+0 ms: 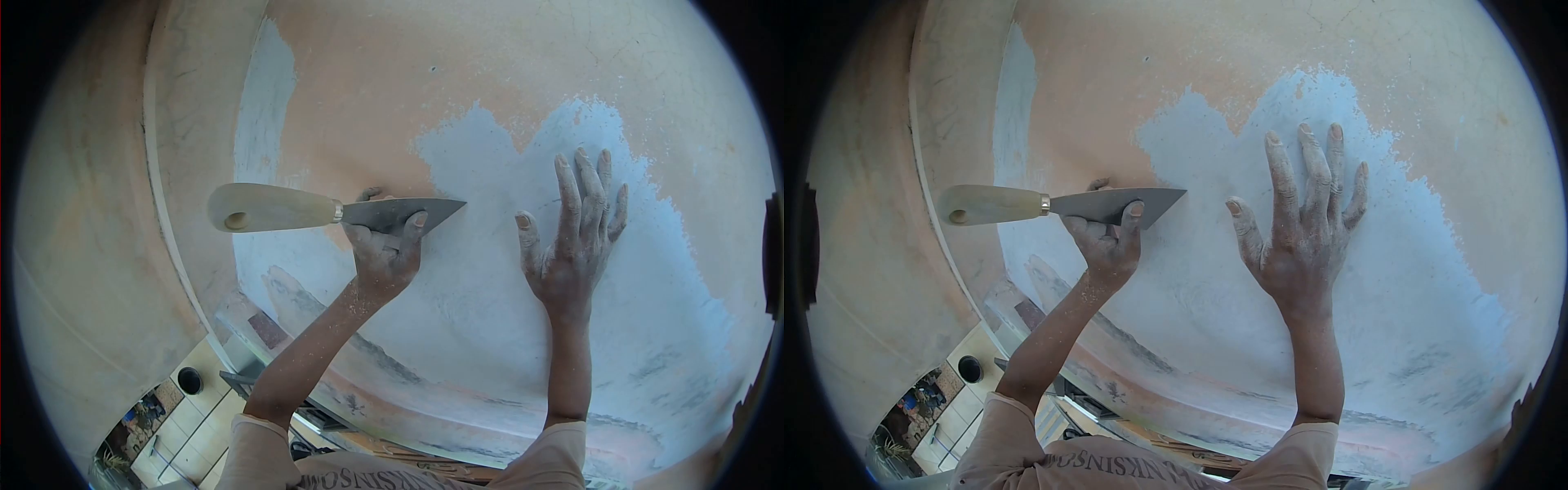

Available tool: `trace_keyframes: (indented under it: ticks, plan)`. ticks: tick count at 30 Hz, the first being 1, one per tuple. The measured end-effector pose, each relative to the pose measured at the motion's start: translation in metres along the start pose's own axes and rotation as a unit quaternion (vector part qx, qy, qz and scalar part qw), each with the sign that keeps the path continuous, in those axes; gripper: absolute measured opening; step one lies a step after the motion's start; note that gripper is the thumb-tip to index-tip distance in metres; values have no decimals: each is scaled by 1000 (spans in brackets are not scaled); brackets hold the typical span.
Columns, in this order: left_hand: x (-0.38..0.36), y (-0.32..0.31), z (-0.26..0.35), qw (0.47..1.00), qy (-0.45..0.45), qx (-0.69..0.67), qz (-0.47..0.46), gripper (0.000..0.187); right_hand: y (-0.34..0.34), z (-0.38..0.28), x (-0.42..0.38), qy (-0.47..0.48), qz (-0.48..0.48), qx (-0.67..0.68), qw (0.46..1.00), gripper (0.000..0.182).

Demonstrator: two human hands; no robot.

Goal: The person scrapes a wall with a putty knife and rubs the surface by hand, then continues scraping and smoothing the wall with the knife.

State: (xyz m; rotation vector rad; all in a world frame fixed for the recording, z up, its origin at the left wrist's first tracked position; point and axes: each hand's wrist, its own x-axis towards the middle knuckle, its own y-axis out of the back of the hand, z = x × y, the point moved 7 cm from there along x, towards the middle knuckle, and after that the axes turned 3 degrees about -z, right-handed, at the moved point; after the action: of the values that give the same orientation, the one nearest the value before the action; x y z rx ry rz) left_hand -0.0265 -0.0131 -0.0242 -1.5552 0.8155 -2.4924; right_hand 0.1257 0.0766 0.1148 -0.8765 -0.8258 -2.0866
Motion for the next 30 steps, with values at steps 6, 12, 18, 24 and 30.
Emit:
trace_keyframes:
  ticks: [6,12,18,24,30]
  plan:
    - [41,26,-7,991,98,-56,75,77,-3,2,0,-5,-6,16,1000,59]
    - [25,26,-22,981,167,-95,27,63,-2,0,2,3,-5,-15,1000,60]
    - [20,17,-10,995,64,-79,-9,67,-2,-2,2,2,-6,-27,1000,60]
    - [22,19,-14,993,66,-96,-8,74,-4,-2,2,4,-7,-29,1000,60]
    - [44,22,-23,979,175,-103,-5,80,-4,-2,2,3,-9,-30,999,60]
